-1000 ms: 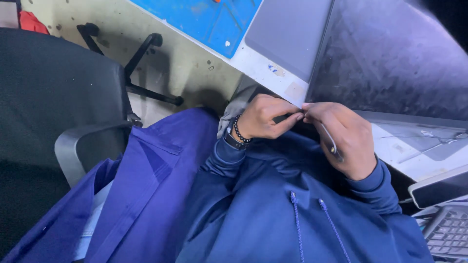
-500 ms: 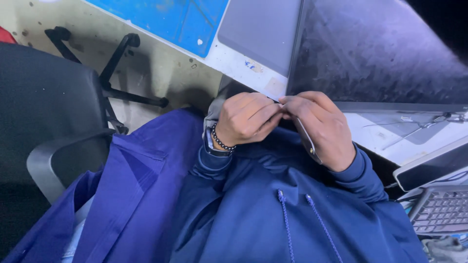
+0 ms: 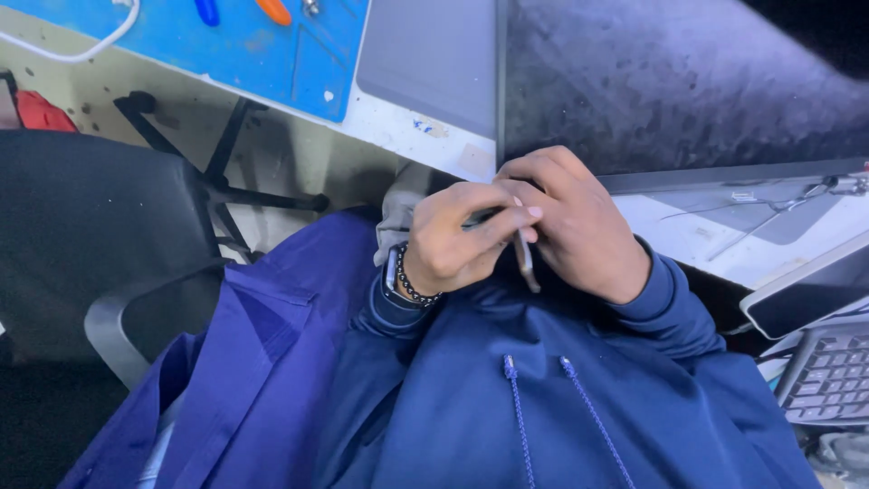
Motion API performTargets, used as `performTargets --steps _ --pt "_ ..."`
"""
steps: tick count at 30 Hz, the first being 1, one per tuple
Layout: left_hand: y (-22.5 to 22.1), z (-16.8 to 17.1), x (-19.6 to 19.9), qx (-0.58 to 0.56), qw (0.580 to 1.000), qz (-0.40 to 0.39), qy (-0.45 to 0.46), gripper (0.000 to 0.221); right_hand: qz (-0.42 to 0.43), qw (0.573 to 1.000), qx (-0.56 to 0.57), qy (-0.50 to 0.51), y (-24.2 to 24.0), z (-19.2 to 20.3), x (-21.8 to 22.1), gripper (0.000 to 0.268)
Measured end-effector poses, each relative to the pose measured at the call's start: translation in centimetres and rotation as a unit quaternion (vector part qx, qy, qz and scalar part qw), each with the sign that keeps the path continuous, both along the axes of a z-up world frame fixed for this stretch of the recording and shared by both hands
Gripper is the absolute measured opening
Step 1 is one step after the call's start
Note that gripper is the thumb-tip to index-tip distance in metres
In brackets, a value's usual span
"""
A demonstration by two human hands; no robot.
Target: Using a pry tool to separate the bezel from a laptop screen assembly
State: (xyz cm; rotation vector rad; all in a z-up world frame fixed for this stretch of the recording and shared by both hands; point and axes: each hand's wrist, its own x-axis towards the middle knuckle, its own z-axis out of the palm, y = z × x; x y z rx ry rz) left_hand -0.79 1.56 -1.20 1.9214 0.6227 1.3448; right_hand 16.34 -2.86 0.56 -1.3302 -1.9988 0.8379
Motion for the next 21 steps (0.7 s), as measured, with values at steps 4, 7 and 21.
performTargets --steps 4,7,21 --pt "0.5 -0.1 -0.5 -0.043 0.999 -0.025 0.02 0.011 -0.053 0.996 -0.013 0.073 -0.1 0.6 0.5 0.018" --pt "1.0 -0.3 -0.8 -0.022 0.999 -0.034 0.035 0.008 -0.083 0.986 -0.021 0.143 -0.8 0.6 0.8 0.019" --pt "0.7 -2.1 -2.3 -0.076 0.991 -0.098 0.044 0.016 -0.138 0.957 0.039 0.252 -1.9 -1.1 2.0 0.009"
